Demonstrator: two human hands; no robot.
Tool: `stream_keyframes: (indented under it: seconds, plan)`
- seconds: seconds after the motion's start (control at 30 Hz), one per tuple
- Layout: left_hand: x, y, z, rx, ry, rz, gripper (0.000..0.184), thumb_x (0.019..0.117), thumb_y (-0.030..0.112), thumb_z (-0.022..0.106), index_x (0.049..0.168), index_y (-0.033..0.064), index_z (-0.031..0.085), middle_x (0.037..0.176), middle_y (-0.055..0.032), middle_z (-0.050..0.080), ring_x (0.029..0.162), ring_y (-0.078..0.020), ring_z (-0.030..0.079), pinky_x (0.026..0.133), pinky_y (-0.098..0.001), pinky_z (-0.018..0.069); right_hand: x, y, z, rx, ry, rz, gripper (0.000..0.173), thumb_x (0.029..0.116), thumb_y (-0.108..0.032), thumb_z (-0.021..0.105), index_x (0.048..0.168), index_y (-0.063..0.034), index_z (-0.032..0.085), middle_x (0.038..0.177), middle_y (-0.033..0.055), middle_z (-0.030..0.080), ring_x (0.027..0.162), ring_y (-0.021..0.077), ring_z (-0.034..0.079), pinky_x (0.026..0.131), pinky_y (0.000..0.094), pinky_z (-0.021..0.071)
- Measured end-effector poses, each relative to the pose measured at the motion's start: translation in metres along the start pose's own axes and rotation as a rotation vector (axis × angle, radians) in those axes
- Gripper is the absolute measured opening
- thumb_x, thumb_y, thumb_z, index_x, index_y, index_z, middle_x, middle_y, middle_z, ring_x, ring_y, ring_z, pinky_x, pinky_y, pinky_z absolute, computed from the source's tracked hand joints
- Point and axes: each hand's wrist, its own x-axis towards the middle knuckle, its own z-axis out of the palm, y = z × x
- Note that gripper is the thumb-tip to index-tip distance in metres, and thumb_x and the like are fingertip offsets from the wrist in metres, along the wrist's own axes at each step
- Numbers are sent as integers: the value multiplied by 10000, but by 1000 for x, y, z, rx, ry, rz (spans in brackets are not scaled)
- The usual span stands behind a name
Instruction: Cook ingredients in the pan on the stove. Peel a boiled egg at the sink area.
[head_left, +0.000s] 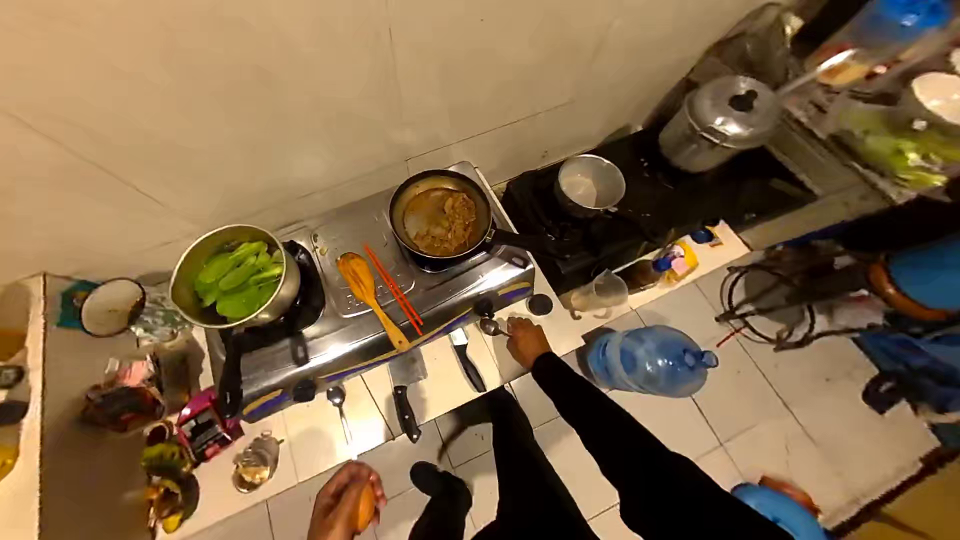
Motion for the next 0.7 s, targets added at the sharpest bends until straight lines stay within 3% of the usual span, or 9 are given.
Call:
stream_keyframes:
  seconds: [0.1,0.27,0.37,0.43,0.53,0.6,0.7]
  plan:
    - [39,11,71,-24,7,27,221,988,180,488,931,65,668,771,-29,720,589,-114,682,488,-248,566,7,4,-12,21,-44,-71,490,942,-104,619,1395,65,537,1382,314,560,1328,485,507,1092,650,397]
    - [109,37,174,33,-55,-28,242,996,165,488,1008,8,672,786,-39,710,583,-116,661,509,-256,566,18,21,-20,45,-128,-141,432,959,-190,594,1309,63,612,1386,291,568,1336,447,519,1082,602,435]
    - [150,51,233,101,-111,-45,257,1023,176,540,1122,-21,672,825,-57,714,587,-121,653,516,-266,561,-16,43,-43,167,-166,-107,390,981,-181,597,1304,35,633,1333,274,609,1243,427,600,1046,588,493]
    - [171,59,269,116,-125,-73,283,1030,198,570,1191,-17,659,839,-67,709,583,-124,643,509,-269,549,-55,65,-73,221,-182,-86,344,1020,-199,568,1289,-2,654,1194,232,696,1098,394,687,970,597,533]
    - [199,72,316,110,-115,-135,327,1025,246,621,1242,2,651,837,-73,695,580,-116,615,519,-266,529,-96,108,-124,307,178,-304,219,993,-156,589,1072,-10,732,895,134,731,746,251,716,704,462,621]
    - [216,80,340,125,-94,-193,360,1022,299,639,1246,18,662,831,-76,692,585,-118,610,530,-272,526,-86,110,-176,290,389,-427,236,985,-142,567,1080,-5,735,899,120,715,712,197,678,655,378,603]
    - [238,88,363,108,-71,-251,384,1017,364,645,1199,29,685,786,-62,676,560,-117,592,517,-272,511,-32,71,-253,144,484,-553,304,999,-121,532,1207,-34,736,997,160,706,767,233,680,678,394,600]
